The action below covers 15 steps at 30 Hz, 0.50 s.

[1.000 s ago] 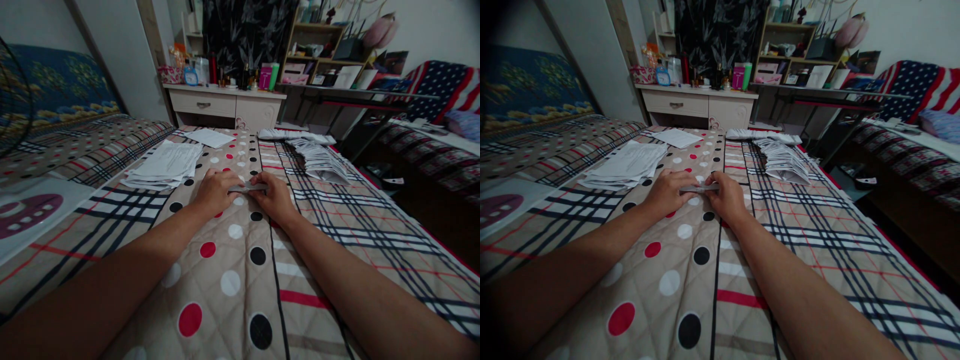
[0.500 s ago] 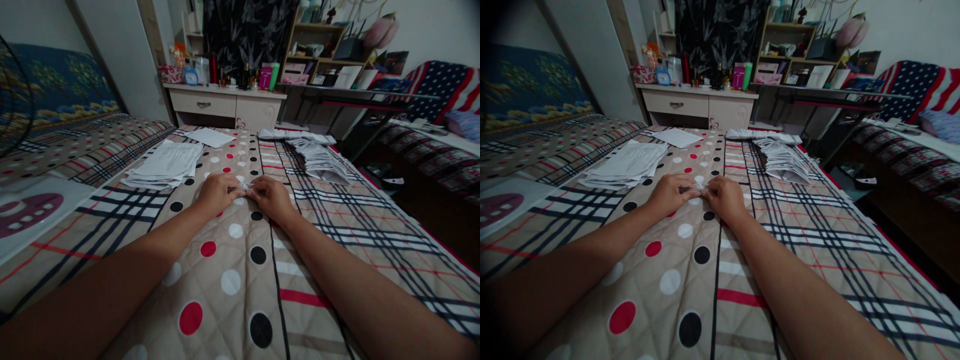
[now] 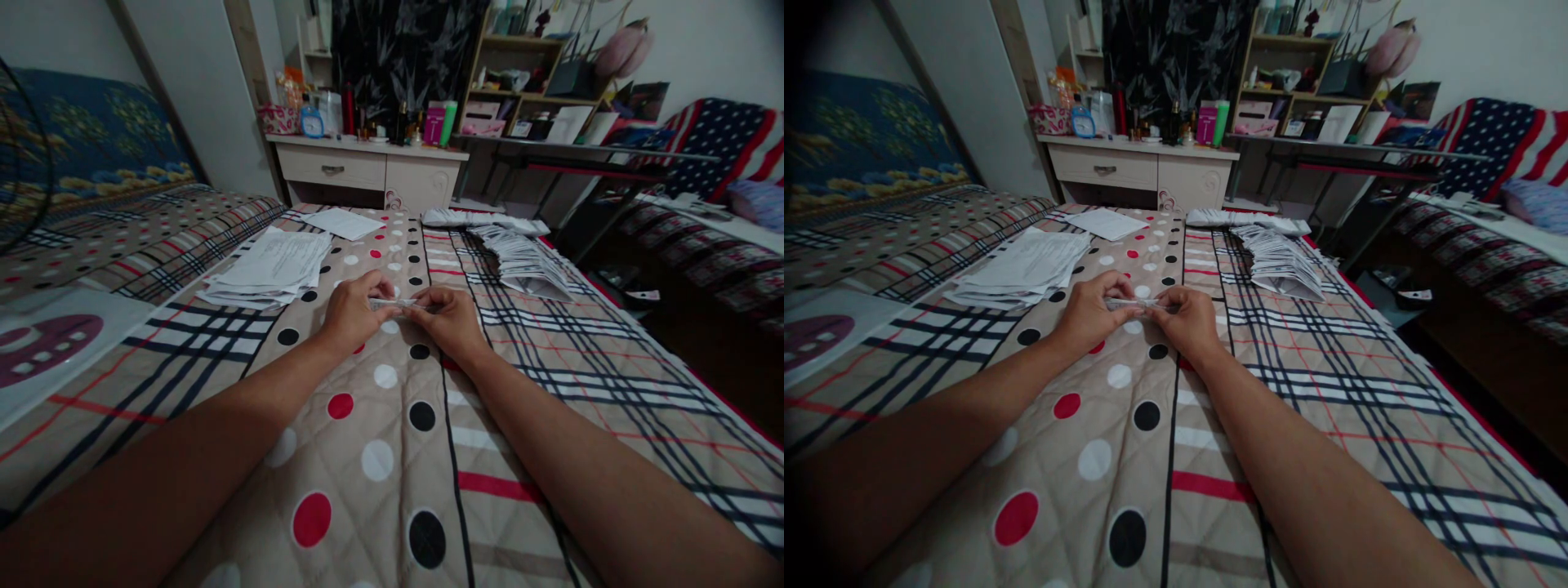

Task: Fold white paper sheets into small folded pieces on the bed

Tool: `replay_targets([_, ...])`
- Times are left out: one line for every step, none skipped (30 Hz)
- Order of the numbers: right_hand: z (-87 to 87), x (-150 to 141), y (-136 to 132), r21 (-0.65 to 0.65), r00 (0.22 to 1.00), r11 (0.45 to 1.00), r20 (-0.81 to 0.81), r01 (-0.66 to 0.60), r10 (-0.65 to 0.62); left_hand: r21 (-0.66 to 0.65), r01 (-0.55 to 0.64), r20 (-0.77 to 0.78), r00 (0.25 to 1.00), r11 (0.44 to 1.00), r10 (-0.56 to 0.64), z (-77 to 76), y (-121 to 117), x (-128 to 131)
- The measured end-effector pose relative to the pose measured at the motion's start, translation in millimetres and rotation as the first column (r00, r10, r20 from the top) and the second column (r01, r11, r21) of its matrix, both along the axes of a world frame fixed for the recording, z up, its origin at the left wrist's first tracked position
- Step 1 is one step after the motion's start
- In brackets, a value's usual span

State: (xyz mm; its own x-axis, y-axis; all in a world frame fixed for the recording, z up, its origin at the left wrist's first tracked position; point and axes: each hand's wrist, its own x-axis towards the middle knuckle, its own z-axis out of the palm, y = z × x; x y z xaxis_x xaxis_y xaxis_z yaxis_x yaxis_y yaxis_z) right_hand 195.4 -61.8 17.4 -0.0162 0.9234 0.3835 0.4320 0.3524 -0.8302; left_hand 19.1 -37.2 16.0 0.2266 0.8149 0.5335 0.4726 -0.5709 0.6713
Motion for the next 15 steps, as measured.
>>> replay_targets([0.4,-0.3,-0.4,-0.013,1.0,1.0,-0.016,0.003,-0.003,-0.016,0.018,0.022,1.0,1.0,-0.018,-0.4,0.4,0.1])
replay_targets([0.9,-0.6,-0.7,-0.028,1.0,1.0,-0.029,0.01,-0.01,-0.029,0.03,0.034,0.999,0.999,-0.029,-0.5,0.7,0.0])
replay_targets([1.4,-0.8,-0.9,-0.042,0.999,0.999,-0.038,0.018,-0.019,-0.04,0.038,0.037,0.999,0.998,-0.036,-0.3,0.9,-0.2])
replay_targets([1.8,-0.8,-0.8,-0.047,0.998,0.998,-0.05,0.029,-0.031,-0.048,0.042,0.038,0.998,0.998,-0.04,0.4,1.0,-0.4])
replay_targets([2.1,-0.7,-0.5,-0.045,0.997,0.998,-0.065,0.043,-0.046,-0.054,0.046,0.04,0.998,0.998,-0.044,1.4,0.8,-0.7])
replay_targets([2.2,-0.4,0.0,-0.04,0.995,0.998,-0.08,0.055,-0.058,-0.061,0.047,0.04,0.998,0.997,-0.045,2.5,0.4,-1.0])
replay_targets([2.2,0.0,0.6,-0.036,0.994,0.998,-0.093,0.06,-0.063,-0.067,0.046,0.035,0.998,0.997,-0.044,3.8,0.0,-1.4])
replay_targets([1.9,0.6,1.3,-0.043,0.993,0.998,-0.101,0.054,-0.058,-0.072,0.041,0.024,0.999,0.997,-0.04,4.9,-0.3,-1.7])
replay_targets([1.5,1.3,1.9,-0.064,0.994,0.997,-0.102,0.04,-0.046,-0.075,0.035,0.007,0.999,0.997,-0.035,5.7,-0.5,-2.1])
replay_targets([1.1,2.0,2.4,-0.095,0.995,0.995,-0.092,0.022,-0.031,-0.076,0.03,-0.008,0.999,0.997,-0.031,6.3,-0.3,-2.5])
replay_targets([0.5,2.6,2.8,-0.128,0.997,0.992,-0.08,0.005,-0.015,-0.079,0.028,-0.011,1.0,0.996,-0.029,6.7,0.3,-2.9])
replay_targets([0.1,3.2,3.1,-0.151,0.997,0.988,-0.076,-0.006,-0.006,-0.084,0.031,0.002,1.0,0.996,-0.03,6.9,1.4,-3.5])
replay_targets([-0.3,3.7,3.4,-0.162,0.997,0.987,-0.08,-0.009,-0.004,-0.092,0.033,0.031,0.999,0.995,-0.03,7.0,2.8,-4.2])
replay_targets([-0.4,4.1,3.5,-0.16,0.996,0.987,-0.093,-0.004,-0.011,-0.103,0.03,0.071,0.997,0.994,-0.022,7.2,4.4,-4.9])
replay_targets([-0.4,4.3,3.7,-0.148,0.993,0.989,-0.117,0.005,-0.023,-0.12,0.019,0.117,0.993,0.993,-0.005,7.4,6.0,-5.5])
